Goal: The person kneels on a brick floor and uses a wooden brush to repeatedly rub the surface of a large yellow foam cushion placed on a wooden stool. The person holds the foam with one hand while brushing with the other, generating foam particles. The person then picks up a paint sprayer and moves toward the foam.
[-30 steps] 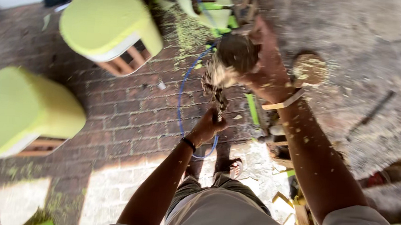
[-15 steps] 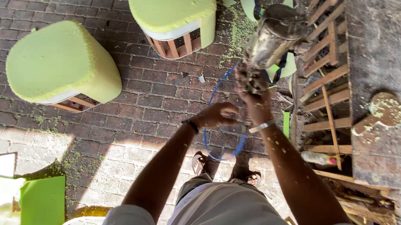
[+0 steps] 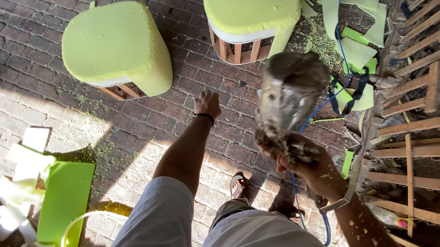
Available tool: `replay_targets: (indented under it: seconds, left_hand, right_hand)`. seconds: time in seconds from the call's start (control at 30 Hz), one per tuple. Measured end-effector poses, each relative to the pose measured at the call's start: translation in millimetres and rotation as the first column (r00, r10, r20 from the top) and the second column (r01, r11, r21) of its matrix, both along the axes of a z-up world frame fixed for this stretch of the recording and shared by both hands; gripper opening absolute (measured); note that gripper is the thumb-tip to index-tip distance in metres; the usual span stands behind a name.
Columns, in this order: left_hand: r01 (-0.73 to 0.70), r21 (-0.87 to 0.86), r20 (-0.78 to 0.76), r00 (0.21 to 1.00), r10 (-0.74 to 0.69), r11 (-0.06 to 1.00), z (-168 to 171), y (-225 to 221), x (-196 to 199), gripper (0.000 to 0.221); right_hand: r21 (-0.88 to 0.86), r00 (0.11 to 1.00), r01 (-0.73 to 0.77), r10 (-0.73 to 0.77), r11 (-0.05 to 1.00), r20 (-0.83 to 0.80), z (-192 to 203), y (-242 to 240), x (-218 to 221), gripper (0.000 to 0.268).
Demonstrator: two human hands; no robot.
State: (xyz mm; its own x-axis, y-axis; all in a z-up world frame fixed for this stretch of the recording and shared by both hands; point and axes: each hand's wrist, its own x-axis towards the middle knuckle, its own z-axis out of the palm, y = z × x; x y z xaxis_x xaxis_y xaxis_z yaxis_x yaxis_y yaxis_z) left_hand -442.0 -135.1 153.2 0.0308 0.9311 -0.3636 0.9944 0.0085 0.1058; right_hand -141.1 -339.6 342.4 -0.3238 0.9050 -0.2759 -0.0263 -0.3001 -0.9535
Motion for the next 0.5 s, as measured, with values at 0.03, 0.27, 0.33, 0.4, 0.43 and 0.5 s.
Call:
replay_targets:
  seconds: [0.03,0.27,0.33,0.4,0.43,0.5]
  left_hand:
    - [0.061,0.018,-0.052,0.997,-0.06,0.998,0,-5,-1,0.035]
    - [0.028,0.025,0.053,0.998,-0.029,0.999,2,-22,-15,0.045]
    - [-0.184,-0.113,0.318,0.924,0.211,0.976,0,-10,-12,0.051]
    - [-0.362,-0.325,0.556,0.675,0.486,0.874,-7,2,-15,0.051]
    - [-0.401,-0.32,0.575,0.637,0.513,0.858,-13,6,-17,0.05]
    - [-0.474,-0.313,0.614,0.559,0.556,0.823,-29,14,-19,0.049]
  right_hand:
    - [-0.015,1.0,0.027,-0.027,1.0,0.003,1,4,3,0.071]
    - [-0.009,0.973,0.053,-0.049,0.999,0.224,-2,23,29,0.063]
    - [-0.046,0.993,0.028,-0.022,0.999,0.116,-5,22,33,0.065]
    - [-0.006,1.0,0.017,-0.017,1.0,0.023,-9,22,34,0.059]
    - [0.011,1.0,0.014,-0.013,1.0,-0.025,-12,18,35,0.057]
    - [-0.014,0.998,-0.009,0.01,1.0,0.064,-17,13,38,0.057]
